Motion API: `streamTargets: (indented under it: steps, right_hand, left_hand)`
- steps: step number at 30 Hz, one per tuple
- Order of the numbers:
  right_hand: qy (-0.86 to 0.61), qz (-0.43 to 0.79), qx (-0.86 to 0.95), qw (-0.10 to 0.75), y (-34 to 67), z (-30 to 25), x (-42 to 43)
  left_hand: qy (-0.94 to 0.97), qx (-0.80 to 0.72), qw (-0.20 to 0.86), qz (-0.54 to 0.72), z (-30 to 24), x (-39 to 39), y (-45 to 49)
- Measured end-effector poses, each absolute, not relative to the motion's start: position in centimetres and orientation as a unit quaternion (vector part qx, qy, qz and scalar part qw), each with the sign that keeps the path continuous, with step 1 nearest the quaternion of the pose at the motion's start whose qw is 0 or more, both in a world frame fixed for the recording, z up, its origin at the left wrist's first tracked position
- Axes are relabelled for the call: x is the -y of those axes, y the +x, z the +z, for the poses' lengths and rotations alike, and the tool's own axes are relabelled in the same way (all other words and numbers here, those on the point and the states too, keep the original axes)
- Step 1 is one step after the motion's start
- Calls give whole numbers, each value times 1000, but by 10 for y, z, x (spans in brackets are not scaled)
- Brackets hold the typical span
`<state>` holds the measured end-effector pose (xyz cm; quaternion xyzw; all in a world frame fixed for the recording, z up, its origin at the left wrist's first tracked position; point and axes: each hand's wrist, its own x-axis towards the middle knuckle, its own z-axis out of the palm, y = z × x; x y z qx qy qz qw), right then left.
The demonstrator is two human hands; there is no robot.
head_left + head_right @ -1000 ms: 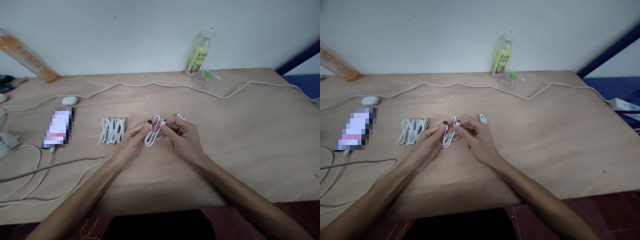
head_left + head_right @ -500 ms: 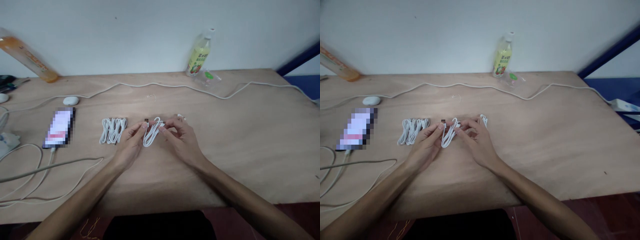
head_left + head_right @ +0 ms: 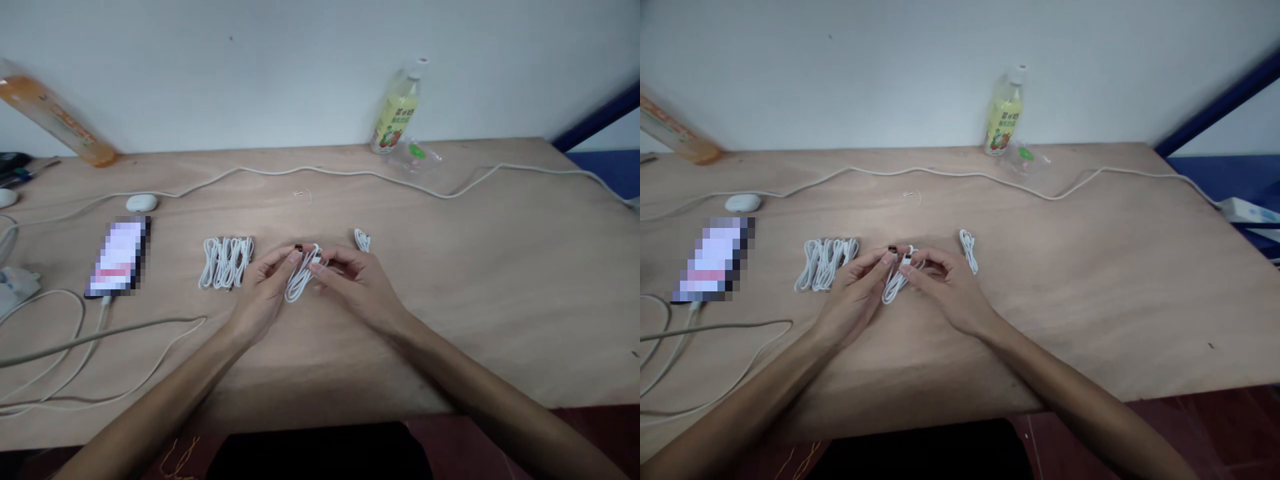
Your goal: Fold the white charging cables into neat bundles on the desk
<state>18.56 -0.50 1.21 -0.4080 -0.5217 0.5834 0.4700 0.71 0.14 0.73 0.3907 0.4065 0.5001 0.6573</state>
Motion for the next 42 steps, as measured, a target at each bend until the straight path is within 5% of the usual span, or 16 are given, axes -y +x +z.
streamTargets:
  steps: [23, 42]
  right_hand:
    - [-471, 488, 525, 514, 183, 6, 6]
    - [-438, 576, 475, 501, 182, 10, 9]
  left_hand:
    - [545, -442, 568, 431, 18, -3, 3]
    - [448, -408, 643, 469, 8, 2, 9]
